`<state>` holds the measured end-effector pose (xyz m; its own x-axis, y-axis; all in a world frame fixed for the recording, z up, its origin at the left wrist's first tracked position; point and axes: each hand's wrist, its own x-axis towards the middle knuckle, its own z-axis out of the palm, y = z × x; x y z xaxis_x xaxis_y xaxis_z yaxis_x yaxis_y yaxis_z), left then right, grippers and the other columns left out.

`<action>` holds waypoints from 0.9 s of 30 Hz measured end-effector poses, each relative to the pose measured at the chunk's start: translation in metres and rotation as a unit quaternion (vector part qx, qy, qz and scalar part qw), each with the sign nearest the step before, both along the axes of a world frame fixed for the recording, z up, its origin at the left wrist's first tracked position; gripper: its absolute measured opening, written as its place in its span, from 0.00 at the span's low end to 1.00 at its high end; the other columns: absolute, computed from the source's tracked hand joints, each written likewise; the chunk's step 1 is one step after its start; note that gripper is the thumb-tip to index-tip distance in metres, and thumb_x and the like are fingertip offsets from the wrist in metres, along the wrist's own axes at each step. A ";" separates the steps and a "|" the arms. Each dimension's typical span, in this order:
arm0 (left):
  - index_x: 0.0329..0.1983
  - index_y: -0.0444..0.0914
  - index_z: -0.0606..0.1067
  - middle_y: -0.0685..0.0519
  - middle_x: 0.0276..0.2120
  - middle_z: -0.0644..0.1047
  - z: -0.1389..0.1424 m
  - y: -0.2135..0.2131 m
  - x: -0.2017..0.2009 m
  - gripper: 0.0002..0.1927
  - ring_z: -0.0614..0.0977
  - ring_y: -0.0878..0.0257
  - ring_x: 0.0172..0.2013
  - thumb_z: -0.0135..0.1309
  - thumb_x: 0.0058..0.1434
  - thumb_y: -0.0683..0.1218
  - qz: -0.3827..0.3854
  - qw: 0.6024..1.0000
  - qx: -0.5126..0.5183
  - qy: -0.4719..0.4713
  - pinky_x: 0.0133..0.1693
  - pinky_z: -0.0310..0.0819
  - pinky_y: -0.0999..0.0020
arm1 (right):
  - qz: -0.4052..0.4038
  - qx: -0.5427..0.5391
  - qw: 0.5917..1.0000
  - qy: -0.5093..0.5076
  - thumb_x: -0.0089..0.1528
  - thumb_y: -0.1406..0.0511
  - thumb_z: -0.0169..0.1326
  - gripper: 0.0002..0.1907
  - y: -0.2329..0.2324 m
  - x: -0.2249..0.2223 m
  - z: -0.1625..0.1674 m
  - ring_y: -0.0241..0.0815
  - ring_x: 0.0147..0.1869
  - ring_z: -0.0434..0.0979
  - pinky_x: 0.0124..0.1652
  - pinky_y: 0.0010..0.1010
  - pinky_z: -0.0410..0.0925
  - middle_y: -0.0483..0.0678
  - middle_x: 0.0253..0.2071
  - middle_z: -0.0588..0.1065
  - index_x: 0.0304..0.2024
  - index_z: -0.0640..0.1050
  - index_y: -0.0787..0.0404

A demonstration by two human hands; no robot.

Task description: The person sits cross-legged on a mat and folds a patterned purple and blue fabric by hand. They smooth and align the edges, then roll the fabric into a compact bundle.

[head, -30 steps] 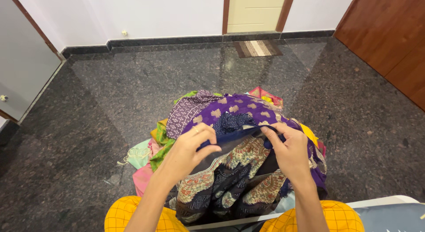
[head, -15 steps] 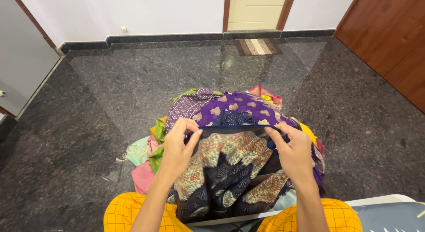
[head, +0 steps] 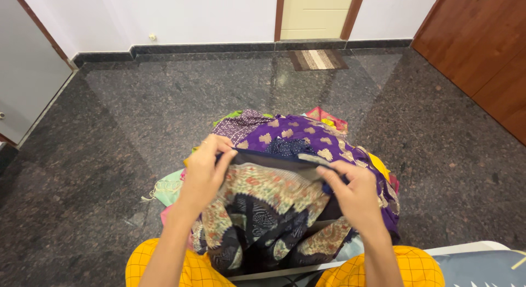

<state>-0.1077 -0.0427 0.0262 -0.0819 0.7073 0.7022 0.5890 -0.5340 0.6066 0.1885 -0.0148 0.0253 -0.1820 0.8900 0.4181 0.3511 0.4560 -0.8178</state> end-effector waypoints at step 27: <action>0.46 0.41 0.76 0.48 0.32 0.80 0.027 -0.018 0.066 0.10 0.84 0.51 0.34 0.55 0.63 0.46 -0.140 0.947 -0.212 0.195 0.34 0.75 0.57 | 0.252 -0.134 0.957 -0.045 0.64 0.65 0.58 0.11 0.012 -0.021 -0.021 0.31 0.41 0.74 0.41 0.27 0.67 0.45 0.36 0.80 0.43 0.83 0.67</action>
